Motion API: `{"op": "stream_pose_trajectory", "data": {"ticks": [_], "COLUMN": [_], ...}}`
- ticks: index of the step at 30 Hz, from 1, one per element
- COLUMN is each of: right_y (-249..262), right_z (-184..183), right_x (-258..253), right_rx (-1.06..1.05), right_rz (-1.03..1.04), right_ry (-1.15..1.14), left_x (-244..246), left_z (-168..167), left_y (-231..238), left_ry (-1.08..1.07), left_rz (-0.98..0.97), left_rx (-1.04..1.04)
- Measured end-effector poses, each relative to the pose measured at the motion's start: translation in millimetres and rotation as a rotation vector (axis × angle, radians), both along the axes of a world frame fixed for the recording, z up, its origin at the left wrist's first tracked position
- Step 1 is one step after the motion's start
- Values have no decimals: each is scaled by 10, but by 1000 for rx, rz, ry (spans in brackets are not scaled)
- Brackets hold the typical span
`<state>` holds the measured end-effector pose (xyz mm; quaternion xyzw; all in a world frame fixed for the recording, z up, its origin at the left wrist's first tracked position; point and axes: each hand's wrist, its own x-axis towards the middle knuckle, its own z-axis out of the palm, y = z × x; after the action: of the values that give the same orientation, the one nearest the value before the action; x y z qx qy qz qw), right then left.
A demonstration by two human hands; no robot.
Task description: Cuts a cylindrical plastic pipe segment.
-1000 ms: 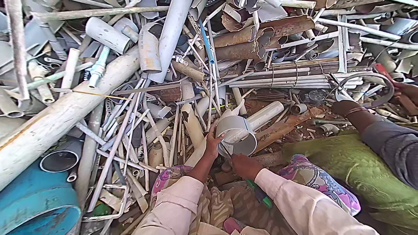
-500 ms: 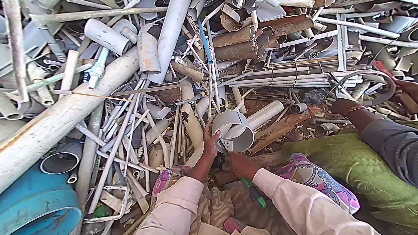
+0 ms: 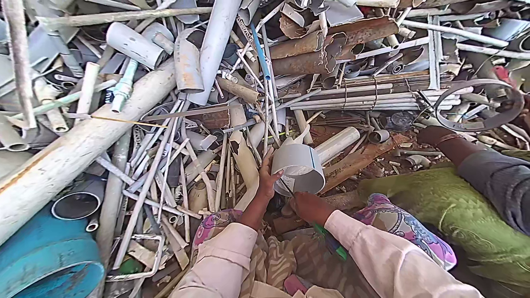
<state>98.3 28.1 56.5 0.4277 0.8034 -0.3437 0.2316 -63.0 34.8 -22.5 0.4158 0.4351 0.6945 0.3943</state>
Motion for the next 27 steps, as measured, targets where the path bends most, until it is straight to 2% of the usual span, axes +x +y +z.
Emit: {"op": "stream_pose_trajectory", "data": {"ticks": [9,18,27], "right_y": [-43,-93,26], "right_z": [-84,-13,-55], "right_x": [-47,-50,3], "right_rx": [-16,36,-40], "right_rz": [-70,-18,-31], "right_ry": [52,31,49], "left_x": [74,-21,-47], "left_z": [-22,56,-95], "left_y": [23,24,9], "left_ry": [-95,-123,191], "left_rz": [94,109,-78], "left_rx": [-10,-12,34]}}
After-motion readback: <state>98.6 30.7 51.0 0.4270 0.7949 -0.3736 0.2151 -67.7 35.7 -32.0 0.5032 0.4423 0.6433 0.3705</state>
